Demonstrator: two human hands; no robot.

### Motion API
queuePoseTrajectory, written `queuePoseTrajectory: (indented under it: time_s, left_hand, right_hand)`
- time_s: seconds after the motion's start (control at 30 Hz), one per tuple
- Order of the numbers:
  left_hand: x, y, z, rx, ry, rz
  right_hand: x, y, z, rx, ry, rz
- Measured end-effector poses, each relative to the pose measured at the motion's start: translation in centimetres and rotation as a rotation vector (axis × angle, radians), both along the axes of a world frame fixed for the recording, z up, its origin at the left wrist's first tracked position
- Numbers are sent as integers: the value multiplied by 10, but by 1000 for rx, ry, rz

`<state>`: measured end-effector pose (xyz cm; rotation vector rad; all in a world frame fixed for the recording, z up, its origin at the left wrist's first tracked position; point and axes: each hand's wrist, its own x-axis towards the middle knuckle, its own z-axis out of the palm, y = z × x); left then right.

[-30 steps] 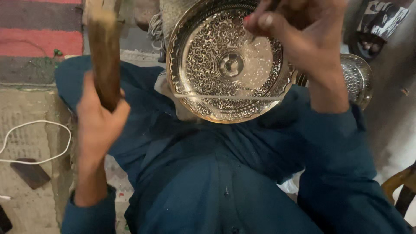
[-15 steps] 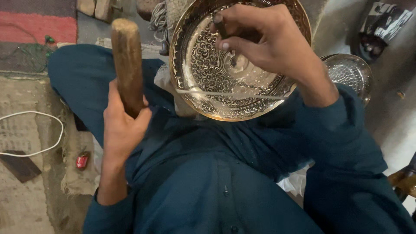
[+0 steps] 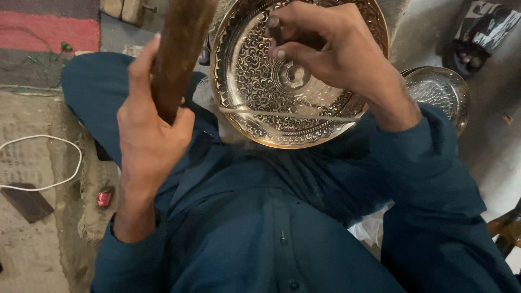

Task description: The person sits cross-legged on the floor with an ornate brass plate resting on a cloth pad on their lap. They hold a chisel against the plate's engraved surface with one hand and strike it repeatedly with a wooden mallet held in the other hand, repositioning the chisel to work different areas of the pattern, and briefly set the tools down before resuming.

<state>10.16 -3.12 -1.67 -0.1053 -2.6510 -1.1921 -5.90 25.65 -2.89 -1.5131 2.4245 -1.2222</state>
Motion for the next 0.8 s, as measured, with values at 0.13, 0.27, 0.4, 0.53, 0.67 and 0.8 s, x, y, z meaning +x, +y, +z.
queuePoseTrajectory:
  time_s: [0.13, 0.27, 0.4, 0.53, 0.67, 0.8]
  left_hand:
    - [-8, 1, 8, -56, 49, -5]
    - [-15, -2, 12, -269, 173, -53]
    - [-20, -1, 14, -76, 124, -78]
    - [-24, 2, 19, -194, 70, -67]
    - [-26, 2, 21, -433, -263, 76]
    - [-27, -2, 16, -511, 56, -2]
  right_hand:
    - [0, -1, 1, -34, 34, 44]
    - [0, -1, 1, -10, -49, 18]
    - [0, -2, 0, -40, 37, 34]
    - [-1, -1, 2, 2, 14, 26]
    - [1, -1, 4, -6, -16, 7]
    - [4, -3, 6, -1, 8, -21]
